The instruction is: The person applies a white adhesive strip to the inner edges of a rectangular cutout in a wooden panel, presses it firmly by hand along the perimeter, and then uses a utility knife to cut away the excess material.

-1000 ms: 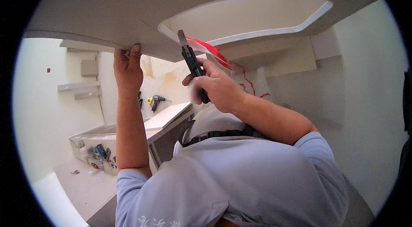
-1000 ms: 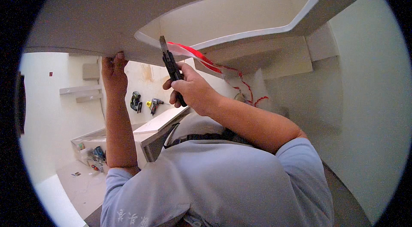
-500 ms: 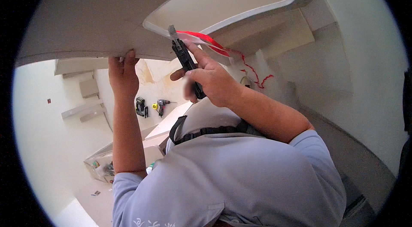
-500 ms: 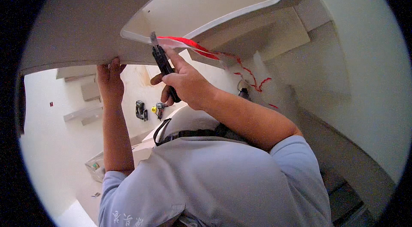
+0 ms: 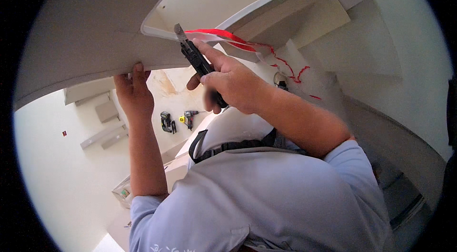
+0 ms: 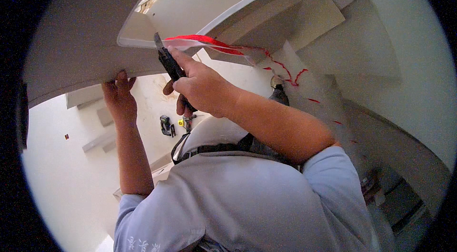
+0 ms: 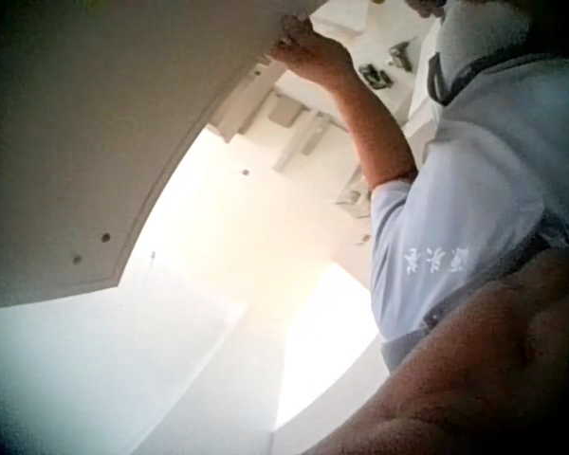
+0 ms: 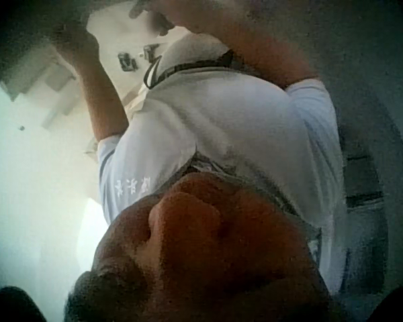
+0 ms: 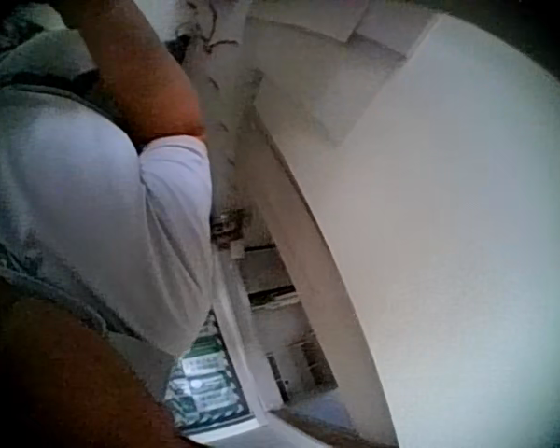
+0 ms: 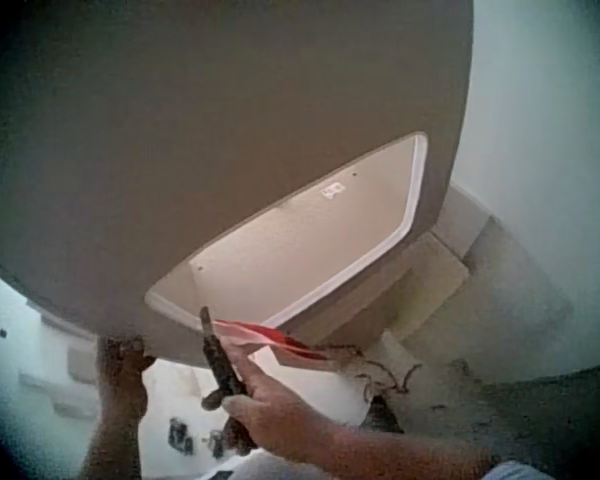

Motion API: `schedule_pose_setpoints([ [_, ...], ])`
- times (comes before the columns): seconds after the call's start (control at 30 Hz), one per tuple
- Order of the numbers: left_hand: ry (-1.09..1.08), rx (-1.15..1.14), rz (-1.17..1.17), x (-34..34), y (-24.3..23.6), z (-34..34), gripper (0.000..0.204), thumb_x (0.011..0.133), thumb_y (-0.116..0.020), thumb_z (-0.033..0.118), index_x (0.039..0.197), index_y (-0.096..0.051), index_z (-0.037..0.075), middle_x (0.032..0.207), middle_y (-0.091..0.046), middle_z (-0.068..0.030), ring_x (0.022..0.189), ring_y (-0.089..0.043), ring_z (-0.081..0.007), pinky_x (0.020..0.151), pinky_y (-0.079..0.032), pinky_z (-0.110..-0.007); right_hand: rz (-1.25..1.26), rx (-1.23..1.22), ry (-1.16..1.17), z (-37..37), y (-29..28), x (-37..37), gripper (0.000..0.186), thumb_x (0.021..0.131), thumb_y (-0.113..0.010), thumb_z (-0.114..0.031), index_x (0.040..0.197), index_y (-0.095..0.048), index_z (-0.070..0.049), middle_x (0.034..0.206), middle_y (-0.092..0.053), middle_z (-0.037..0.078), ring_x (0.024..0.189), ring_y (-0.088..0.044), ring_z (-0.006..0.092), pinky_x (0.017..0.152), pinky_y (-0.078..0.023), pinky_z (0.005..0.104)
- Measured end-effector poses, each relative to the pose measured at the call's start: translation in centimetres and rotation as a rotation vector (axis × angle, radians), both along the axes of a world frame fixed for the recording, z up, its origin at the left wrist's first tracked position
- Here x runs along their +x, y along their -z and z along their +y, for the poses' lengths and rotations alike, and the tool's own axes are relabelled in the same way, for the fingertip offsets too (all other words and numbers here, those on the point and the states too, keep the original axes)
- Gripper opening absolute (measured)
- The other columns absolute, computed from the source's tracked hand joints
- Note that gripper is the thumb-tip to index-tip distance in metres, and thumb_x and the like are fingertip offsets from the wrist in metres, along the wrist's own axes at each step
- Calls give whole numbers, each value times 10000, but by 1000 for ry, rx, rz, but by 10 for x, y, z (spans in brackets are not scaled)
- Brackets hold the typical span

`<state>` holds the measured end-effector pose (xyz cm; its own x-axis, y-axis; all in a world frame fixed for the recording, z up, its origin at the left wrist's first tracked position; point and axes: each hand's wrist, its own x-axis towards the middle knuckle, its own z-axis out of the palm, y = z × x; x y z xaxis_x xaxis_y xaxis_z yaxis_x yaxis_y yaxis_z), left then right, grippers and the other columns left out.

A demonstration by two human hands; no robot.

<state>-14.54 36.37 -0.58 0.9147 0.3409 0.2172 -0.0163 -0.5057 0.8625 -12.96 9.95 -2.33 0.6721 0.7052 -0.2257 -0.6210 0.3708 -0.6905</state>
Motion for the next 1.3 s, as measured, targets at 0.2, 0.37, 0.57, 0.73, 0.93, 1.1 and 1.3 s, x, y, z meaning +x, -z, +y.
schedule_pose_setpoints([
  [0.2,-22,58,15,-3,4,-3,329,1065,-590,179,1319,-485,-3,1209,-630,-151,1054,-655,-189,889,-578,-329,-57,-150,-89,-11,-21,10,704,1053,-419,-76,1664,-77,-147,1030,-669,159,559,-617,133,468,-508,267],
  [0.37,3,86,32,-3,4,-2,300,1068,-584,175,1287,-484,-3,1187,-636,-151,1030,-645,-177,881,-561,-319,-94,-233,-137,-10,-25,15,697,1065,-409,-84,1665,-62,-153,950,-647,129,540,-600,124,456,-504,266],
  [0.57,-13,63,3,-3,4,-10,282,1065,-580,144,1276,-464,-3,1168,-636,-148,1016,-629,-158,890,-552,-315,-87,-281,-175,-9,-32,17,700,1064,-393,-72,1666,-49,-166,936,-643,125,524,-591,125,450,-499,268],
  [0.73,5,25,11,-4,5,-8,276,1060,-582,116,1277,-463,-6,1159,-634,-145,1012,-624,-158,896,-545,-315,-58,-234,-163,-6,-30,19,714,1061,-402,-67,1666,-37,-172,925,-643,123,527,-599,130,441,-504,272],
  [0.93,-16,24,-7,-3,9,-9,273,1054,-588,112,1270,-470,-8,1144,-642,-142,1000,-627,-154,871,-544,-306,-57,-246,-189,-4,-26,26,719,1054,-406,-57,1664,-42,-170,922,-641,134,524,-600,136,435,-502,282],
  [1.1,-40,84,1,-3,12,-8,291,1048,-593,113,1284,-475,-8,1155,-654,-153,978,-638,-169,856,-546,-309,-72,-237,-198,-4,-22,29,730,1047,-407,-53,1663,-36,-180,912,-642,137,515,-600,136,432,-503,286],
  [1.3,-60,187,23,-3,18,0,292,1053,-581,122,1289,-474,-14,1177,-659,-166,999,-648,-183,851,-543,-314,-46,-218,-208,-3,-19,28,730,1054,-398,-59,1664,-24,-198,916,-637,137,510,-596,142,440,-504,289],
])
